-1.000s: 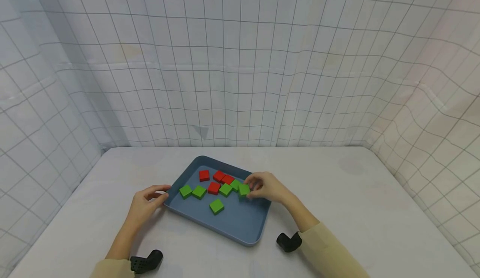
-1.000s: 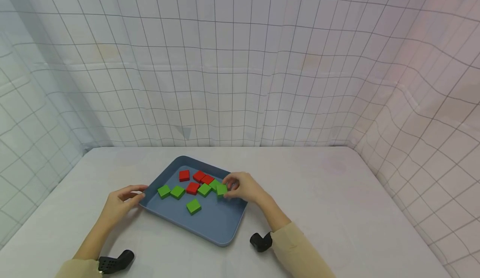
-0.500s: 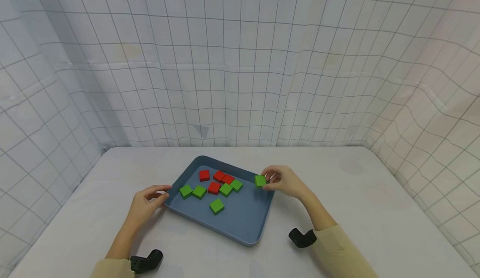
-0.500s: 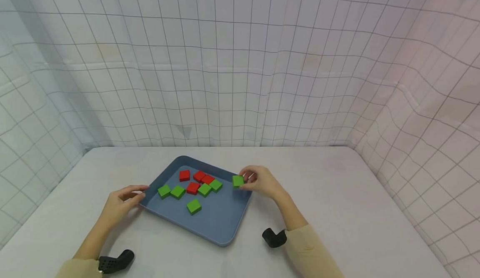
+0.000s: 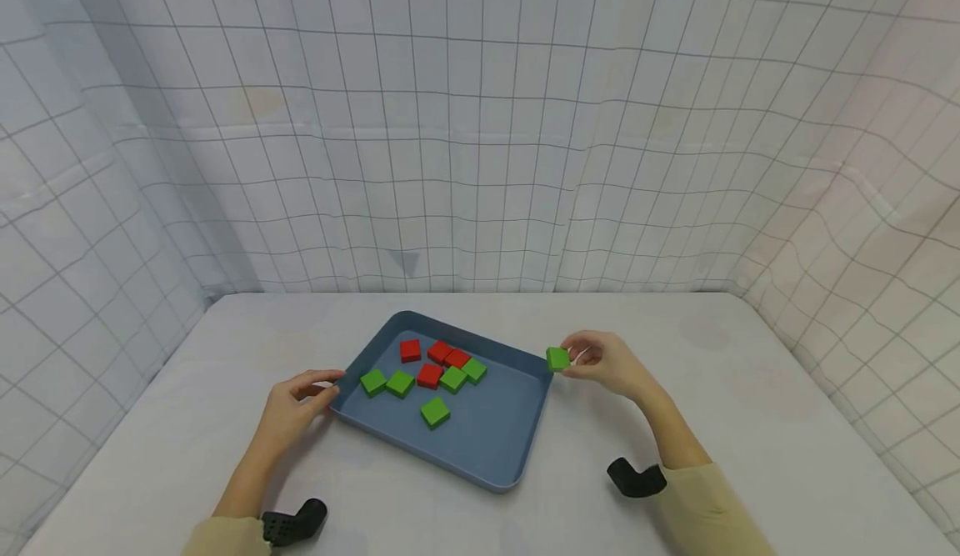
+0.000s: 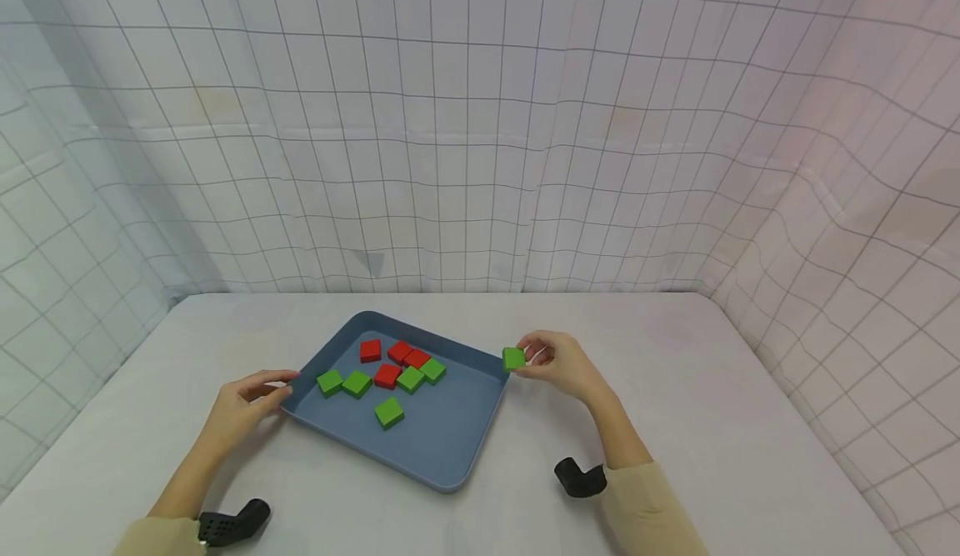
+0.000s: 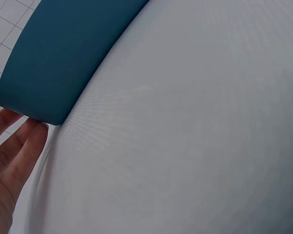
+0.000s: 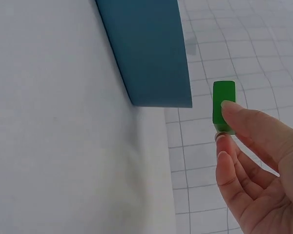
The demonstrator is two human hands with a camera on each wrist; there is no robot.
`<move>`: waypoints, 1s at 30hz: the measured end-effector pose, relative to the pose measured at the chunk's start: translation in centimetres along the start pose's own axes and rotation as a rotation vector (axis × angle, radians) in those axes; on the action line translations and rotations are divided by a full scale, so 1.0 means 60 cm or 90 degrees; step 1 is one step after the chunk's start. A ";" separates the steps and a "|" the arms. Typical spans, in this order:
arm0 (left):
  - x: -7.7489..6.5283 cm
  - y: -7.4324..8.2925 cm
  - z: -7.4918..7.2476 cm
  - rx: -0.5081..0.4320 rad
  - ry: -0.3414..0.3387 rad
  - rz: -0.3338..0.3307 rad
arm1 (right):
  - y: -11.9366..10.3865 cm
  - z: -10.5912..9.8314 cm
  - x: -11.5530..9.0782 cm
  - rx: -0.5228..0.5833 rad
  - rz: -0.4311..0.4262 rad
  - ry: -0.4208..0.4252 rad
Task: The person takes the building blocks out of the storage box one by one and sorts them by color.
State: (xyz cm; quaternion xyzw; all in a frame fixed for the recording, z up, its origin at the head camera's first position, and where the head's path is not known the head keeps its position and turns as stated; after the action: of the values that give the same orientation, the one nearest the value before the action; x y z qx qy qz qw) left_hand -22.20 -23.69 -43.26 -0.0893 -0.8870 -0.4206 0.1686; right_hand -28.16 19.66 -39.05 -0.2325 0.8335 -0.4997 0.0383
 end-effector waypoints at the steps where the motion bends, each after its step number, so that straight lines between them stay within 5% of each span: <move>1: 0.000 0.000 0.000 0.002 -0.001 -0.002 | 0.003 -0.004 -0.003 -0.003 0.002 0.003; 11: 0.001 -0.003 0.000 -0.014 -0.004 -0.008 | 0.031 -0.027 -0.025 -0.017 0.020 0.024; 30: 0.001 -0.001 -0.001 -0.005 -0.008 -0.010 | 0.076 -0.022 -0.026 -0.011 0.043 -0.010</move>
State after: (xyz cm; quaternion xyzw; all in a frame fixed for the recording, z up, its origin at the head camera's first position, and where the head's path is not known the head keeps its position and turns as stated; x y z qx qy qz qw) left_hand -22.25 -23.79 -43.26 -0.0858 -0.8869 -0.4248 0.1598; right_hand -28.78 23.20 -42.54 -0.2085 0.8447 -0.4892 0.0602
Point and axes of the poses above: each hand's wrist, its own x-axis towards the middle knuckle, its own z-axis out of the palm, y = z × x, the point moved 3 cm from there along x, towards the middle knuckle, and after that the axes turned 9 degrees about x, right-handed, at the moved point
